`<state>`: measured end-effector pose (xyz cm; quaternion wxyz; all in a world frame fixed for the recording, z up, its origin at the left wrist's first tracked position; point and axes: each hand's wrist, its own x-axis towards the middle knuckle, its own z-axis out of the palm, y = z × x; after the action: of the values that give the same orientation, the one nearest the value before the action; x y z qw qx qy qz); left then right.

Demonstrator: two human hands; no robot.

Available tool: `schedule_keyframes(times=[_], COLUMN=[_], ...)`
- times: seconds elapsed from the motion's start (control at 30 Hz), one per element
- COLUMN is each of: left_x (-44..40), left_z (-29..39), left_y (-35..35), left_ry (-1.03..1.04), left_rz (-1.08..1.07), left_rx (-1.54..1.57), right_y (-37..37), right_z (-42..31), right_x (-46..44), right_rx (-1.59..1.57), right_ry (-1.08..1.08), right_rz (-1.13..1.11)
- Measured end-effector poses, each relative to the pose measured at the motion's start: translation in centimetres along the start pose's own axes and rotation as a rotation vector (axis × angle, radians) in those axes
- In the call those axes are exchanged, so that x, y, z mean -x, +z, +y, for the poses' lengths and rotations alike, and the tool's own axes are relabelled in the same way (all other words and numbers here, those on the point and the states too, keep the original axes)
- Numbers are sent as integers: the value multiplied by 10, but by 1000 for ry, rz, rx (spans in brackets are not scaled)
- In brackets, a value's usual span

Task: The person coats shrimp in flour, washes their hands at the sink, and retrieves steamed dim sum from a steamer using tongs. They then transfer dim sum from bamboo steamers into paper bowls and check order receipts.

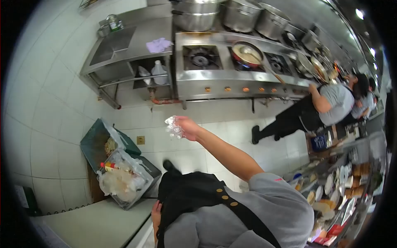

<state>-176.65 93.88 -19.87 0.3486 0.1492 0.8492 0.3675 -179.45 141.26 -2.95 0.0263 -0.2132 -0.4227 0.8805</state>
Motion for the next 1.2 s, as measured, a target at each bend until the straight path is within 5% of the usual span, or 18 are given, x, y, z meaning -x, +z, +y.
schedule_keyframes(times=[0.03,0.13,0.23,0.27,0.33,0.4,0.43,0.5,0.67,1.07,1.2], left_x=[-10,-99,-199,-263,-368,-458,-498,-573,-728,-1022,-1145], left_z=[7,-80,27,25,218,293,340,412,539,691,722], left_y=[-9,-27,-97,-122,-215,-257,-274,-302,-336,-394,-402], left_ry=[-149,135,-137,245,312,553,513,825,675,585,797], left_rz=[41,-91,-11,41,-26,55,45,188,184,190,189], left_rx=[-43,225,455,44,71,-257,-379,-433,-538,-964,-1071], right_y=[19,43,60,65,56,44,40,14,-19,44,71], right_z=[-18,-69,-124,-139,-180,-196,-201,-201,-221,-292,-308], right_x=[-26,-101,-155,-170,-204,-220,-229,-258,-355,-582,-631], right_rx=[-15,-25,21,29,-10,-82,-66,-111,-239,-96,-194], right_ry=[50,32,-87,-146,-201,-209,-208,-211,-205,-138,-160], right_rz=[-50,-265,-311,-222,-160,-81,39,82,-35,209,281])
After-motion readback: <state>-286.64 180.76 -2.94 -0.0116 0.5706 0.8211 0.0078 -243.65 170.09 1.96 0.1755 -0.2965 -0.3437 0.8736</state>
